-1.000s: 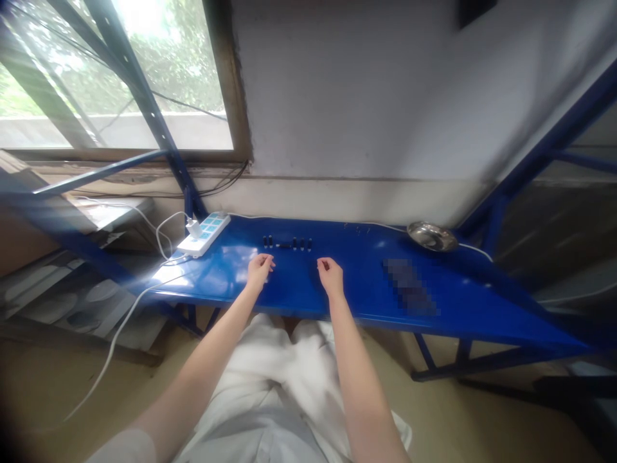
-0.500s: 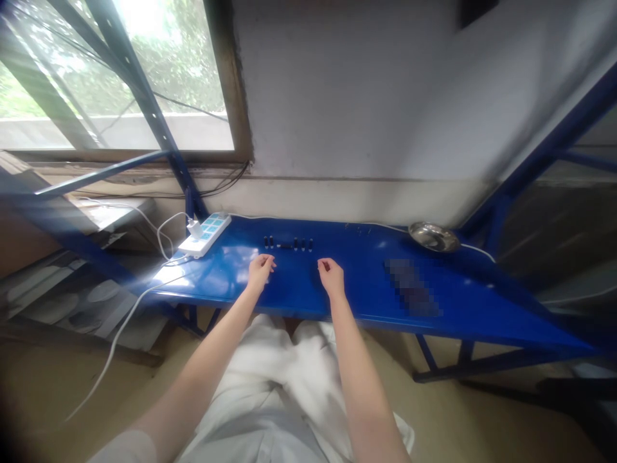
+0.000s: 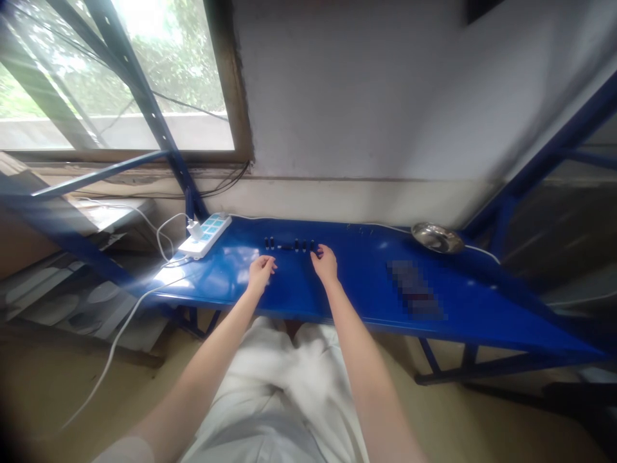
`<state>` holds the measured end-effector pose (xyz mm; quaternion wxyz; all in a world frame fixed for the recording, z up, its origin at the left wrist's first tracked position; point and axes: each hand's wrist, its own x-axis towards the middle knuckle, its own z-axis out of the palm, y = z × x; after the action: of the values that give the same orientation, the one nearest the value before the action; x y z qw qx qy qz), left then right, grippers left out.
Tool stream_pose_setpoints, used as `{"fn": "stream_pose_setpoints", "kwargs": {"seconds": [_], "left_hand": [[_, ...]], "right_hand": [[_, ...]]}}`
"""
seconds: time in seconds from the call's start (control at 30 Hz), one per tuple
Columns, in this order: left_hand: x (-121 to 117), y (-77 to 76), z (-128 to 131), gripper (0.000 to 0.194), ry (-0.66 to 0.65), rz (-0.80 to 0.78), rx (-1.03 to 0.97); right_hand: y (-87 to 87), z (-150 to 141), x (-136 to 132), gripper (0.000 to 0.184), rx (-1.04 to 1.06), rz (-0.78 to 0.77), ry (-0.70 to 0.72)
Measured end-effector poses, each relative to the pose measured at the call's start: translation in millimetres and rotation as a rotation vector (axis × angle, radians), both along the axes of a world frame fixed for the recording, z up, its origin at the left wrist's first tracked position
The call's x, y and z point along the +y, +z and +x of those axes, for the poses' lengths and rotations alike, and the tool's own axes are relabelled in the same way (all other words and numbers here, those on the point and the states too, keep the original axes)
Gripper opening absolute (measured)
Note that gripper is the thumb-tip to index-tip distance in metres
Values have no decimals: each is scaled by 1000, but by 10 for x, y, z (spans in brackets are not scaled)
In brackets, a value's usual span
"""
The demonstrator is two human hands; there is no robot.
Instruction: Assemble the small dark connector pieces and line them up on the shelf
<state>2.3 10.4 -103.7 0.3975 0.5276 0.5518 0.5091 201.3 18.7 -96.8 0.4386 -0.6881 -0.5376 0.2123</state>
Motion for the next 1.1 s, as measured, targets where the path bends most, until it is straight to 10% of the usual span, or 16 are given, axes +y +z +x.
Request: {"fn": "stream_pose_setpoints", "kwargs": {"seconds": [0.43,0.77,1.1], "left_hand": [[55,-86,3,21,-2,18,-10],[47,-15,15,22,-29,50,31],[-65,591,267,46,-263,227,0]], "right_hand": [[-122,-88,339,20,-123,-53,12],[211,-44,96,27,66,179,-4],[631,-203,-292,29,-13,406,119]]}}
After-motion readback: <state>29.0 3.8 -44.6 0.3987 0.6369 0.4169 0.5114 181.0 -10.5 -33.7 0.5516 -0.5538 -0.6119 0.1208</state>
